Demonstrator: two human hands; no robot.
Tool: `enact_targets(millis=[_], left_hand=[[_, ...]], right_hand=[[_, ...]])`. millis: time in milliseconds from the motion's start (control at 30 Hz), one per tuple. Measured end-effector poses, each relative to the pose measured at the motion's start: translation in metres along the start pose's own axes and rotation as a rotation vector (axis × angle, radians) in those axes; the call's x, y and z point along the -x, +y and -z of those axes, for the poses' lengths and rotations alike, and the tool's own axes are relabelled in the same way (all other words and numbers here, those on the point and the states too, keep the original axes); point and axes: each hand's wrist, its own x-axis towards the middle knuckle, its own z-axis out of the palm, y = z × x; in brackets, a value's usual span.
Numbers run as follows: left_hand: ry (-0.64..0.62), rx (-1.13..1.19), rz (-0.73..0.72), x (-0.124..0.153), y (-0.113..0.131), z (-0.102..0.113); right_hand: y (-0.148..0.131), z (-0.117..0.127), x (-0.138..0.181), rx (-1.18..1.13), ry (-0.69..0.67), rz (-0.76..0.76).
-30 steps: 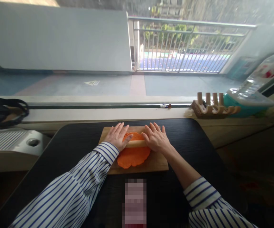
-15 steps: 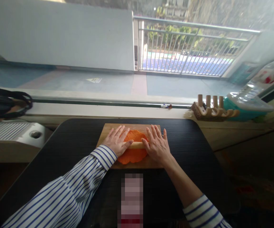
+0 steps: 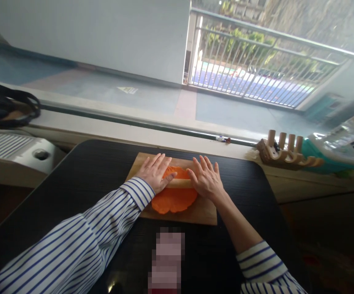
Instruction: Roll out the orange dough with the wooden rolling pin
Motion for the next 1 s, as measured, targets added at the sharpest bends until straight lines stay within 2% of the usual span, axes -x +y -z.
enact_targets(millis=[200,400,700,800,1000], left_hand=[[0.037,0.01,0.02,-0.008,-0.002,0.001],[0.017,0.011,0.031,-0.011,-0.002,0.004],[0.021,-0.018,-0.008,0.025,0.011,-0.001],[0.02,-0.019,-0.018,0.031,0.013,-0.002],[0.018,0.01,0.027,0.016,0.008,-0.003]], right_hand=[[0.004,0.002,-0.019,-0.045,-0.04,0.011],[0.003,0.001,-0.025,-0.048,0.018,0.014],[-0.001,-0.007,0.02,0.022,0.142,0.033],[-0.002,-0.007,0.026,0.037,0.147,0.038],[0.0,-0.002,-0.002,0.041,0.077,0.042]])
